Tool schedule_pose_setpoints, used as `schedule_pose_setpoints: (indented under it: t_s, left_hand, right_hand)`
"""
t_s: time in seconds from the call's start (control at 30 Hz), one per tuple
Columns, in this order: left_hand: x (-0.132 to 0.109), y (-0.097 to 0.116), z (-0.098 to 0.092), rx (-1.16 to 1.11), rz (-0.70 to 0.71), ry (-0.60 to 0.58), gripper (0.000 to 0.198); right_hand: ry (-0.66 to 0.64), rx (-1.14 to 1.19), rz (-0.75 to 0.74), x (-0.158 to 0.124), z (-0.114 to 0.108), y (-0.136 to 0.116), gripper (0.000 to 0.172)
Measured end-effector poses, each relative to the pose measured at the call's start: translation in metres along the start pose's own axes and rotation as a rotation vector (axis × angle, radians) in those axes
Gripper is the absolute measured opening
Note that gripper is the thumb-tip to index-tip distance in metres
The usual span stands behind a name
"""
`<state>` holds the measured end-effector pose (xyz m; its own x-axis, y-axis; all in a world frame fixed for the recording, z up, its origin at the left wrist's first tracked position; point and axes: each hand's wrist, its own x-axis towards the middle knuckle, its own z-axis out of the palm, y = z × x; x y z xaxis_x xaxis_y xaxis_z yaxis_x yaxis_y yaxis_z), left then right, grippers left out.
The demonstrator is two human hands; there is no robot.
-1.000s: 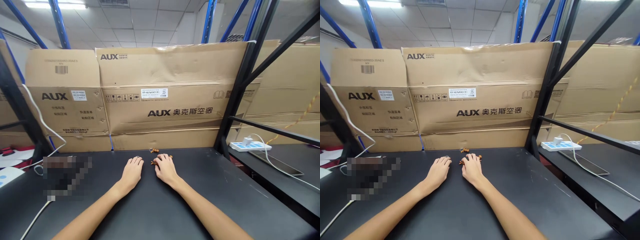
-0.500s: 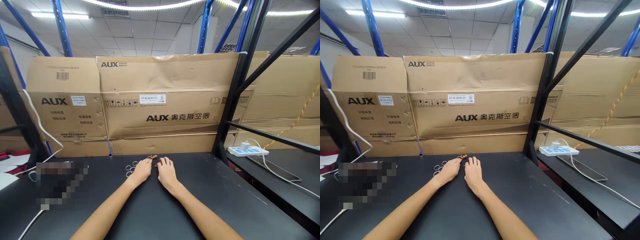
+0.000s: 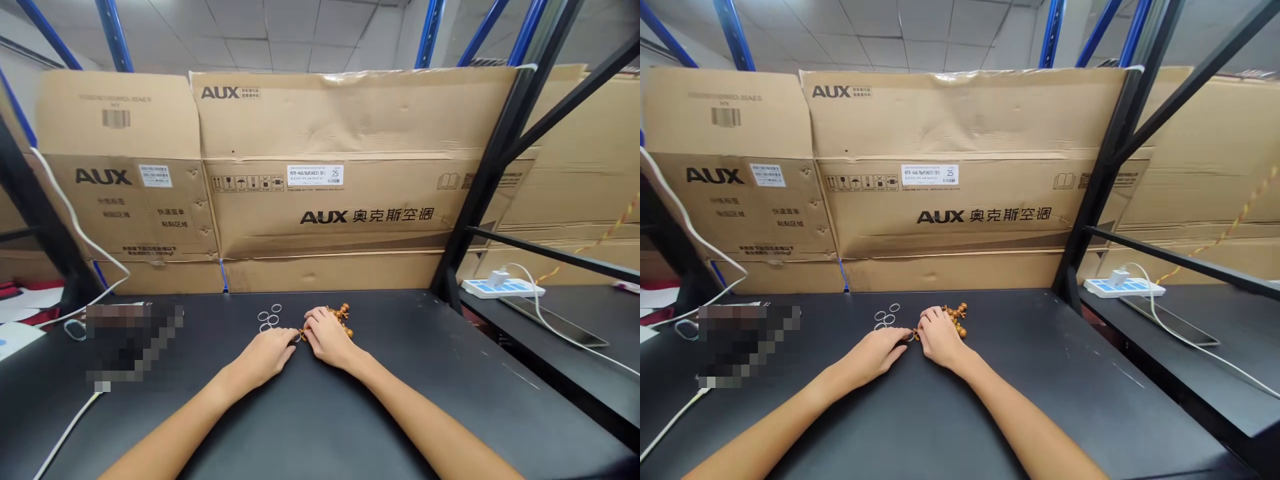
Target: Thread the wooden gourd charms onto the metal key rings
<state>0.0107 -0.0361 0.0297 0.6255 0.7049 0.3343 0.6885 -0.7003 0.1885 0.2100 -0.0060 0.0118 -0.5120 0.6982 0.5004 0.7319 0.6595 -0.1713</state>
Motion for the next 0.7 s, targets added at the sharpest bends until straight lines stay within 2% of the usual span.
schedule_pose_setpoints:
  t_s: [0.27, 0.57, 0.7]
  left_hand:
    - [0.005, -0.006, 0.007, -0.098, -0.081, 0.103, 0.007]
    - [0.006, -0.008, 0.004, -0.129, 0.019, 0.108, 0.016]
    - [0.005, -0.009, 0.003, -0.119, 0.001, 0.148, 0.021]
  right_hand:
    - [0.028, 0.09, -0.044, -0.001, -0.005, -0.011, 0.013]
    - [0.037, 0.036, 0.039, 0.0, -0.002, -0.009, 0.011]
    - [0.033, 0.097, -0.032, 0.0, -0.004, -0.013, 0.011]
